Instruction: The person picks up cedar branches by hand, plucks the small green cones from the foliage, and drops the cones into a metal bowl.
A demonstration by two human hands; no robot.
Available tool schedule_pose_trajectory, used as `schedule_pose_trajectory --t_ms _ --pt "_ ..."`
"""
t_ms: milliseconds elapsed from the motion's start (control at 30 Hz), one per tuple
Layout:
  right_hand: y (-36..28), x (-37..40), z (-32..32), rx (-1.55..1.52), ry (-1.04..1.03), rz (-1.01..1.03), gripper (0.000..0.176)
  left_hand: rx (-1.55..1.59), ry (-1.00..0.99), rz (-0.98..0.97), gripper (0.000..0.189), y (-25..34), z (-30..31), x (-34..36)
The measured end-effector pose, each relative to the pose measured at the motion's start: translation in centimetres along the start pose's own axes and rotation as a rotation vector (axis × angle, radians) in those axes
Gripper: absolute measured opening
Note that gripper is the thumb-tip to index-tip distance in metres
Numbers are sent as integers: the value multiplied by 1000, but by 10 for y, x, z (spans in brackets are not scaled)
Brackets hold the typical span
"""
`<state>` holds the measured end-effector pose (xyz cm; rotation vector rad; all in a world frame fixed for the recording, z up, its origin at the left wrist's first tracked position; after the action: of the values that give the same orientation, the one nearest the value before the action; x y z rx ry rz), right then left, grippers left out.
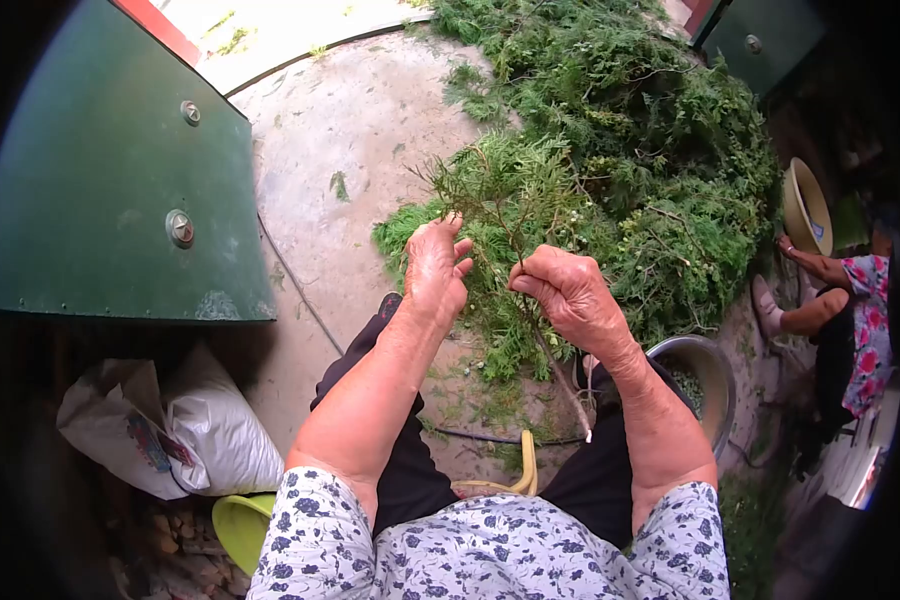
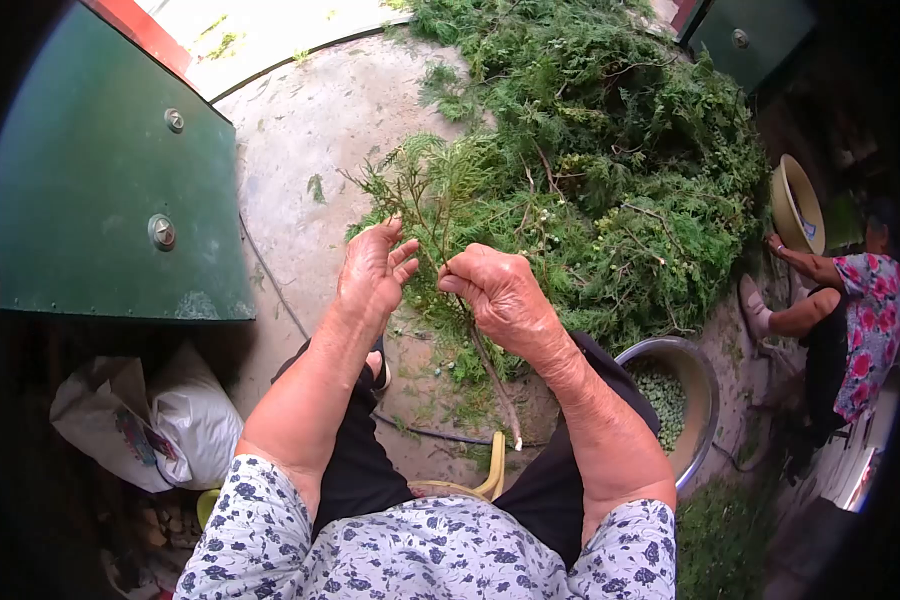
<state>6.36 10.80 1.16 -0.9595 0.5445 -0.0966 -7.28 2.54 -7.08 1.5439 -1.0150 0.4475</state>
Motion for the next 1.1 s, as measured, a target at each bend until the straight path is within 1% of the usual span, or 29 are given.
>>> schedule_pose_trajectory --t_ms 33,67,100,167,200,233,300,333,400,467,500,567,600,633,700,733,767,833,867,900,933,967,1000,1033,1100 --pt "-2 1 -2 2 0 0 10 -60 21 33 23 -4 1 1" --pt "-6 1 -6 41 -41 36 8 49 -39 71 25 -11 4 -8" --pt "-10 1 -10 80 -81 73 7 48 -40 71 25 -17 8 -8" --pt "-15 2 -13 84 -81 90 7 138 -308 88 35 -26 -1 0" --pt "-17 3 -14 91 -90 112 7 88 -296 51 47 -29 1 -5" --pt "-19 4 -15 99 -99 134 7 88 -299 51 47 -28 -3 -6" --pt "-22 6 -17 82 -56 166 9 129 -419 275 40 -33 -17 -7" --pt "-23 6 -18 80 -92 187 11 126 -421 274 40 -29 -20 -6" --pt "-24 9 -19 79 -127 207 13 108 -407 189 44 -18 -25 -4" --pt "-23 12 -22 93 -212 175 16 95 -379 79 48 -9 -28 2" --pt "-23 13 -24 99 -254 160 17 94 -381 76 48 -4 -29 5" --pt "-21 13 -24 115 -272 132 14 107 -483 72 40 7 -34 15" --pt "-19 14 -24 113 -265 122 13 123 -519 112 42 4 -31 4" --pt "-17 15 -24 110 -259 112 13 122 -520 111 42 5 -30 4" --pt "-15 15 -26 108 -284 105 13 37 -455 19 36 7 -27 5" --pt "-15 16 -27 105 -310 97 13 155 -621 -102 27 10 -28 17" --pt "-15 16 -28 107 -308 97 13 153 -623 -102 27 11 -26 12" --pt "-15 17 -31 97 -352 93 14 123 -693 -36 23 11 -26 4" --pt "-17 16 -29 97 -350 94 14 142 -660 -37 19 11 -24 6" --pt "-18 13 -22 144 -336 47 11 141 -661 -37 19 11 -23 10" --pt "-16 11 -16 192 -322 0 9 82 -600 -84 19 14 -21 14" --pt "-10 10 -7 183 -191 33 12 23 -540 -131 19 18 -23 25" --pt "-1 6 4 150 -20 22 14 -5 -481 -220 13 24 -30 38" --pt "5 3 17 119 150 9 16 -5 -485 -217 13 24 -30 39" --pt "19 3 37 -62 368 -241 16 -74 -515 -95 12 17 -32 38"
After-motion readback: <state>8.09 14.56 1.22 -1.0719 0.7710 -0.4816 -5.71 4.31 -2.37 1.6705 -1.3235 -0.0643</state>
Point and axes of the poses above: each hand's wrist, its own x-axis away from the middle knuckle, its own z-axis out of the back of the hand, y = z × x, the point moved 5 cm from there along -x, towards the middle knuckle, and after that the axes turned 9 degrees about z, right-handed, at the moved point
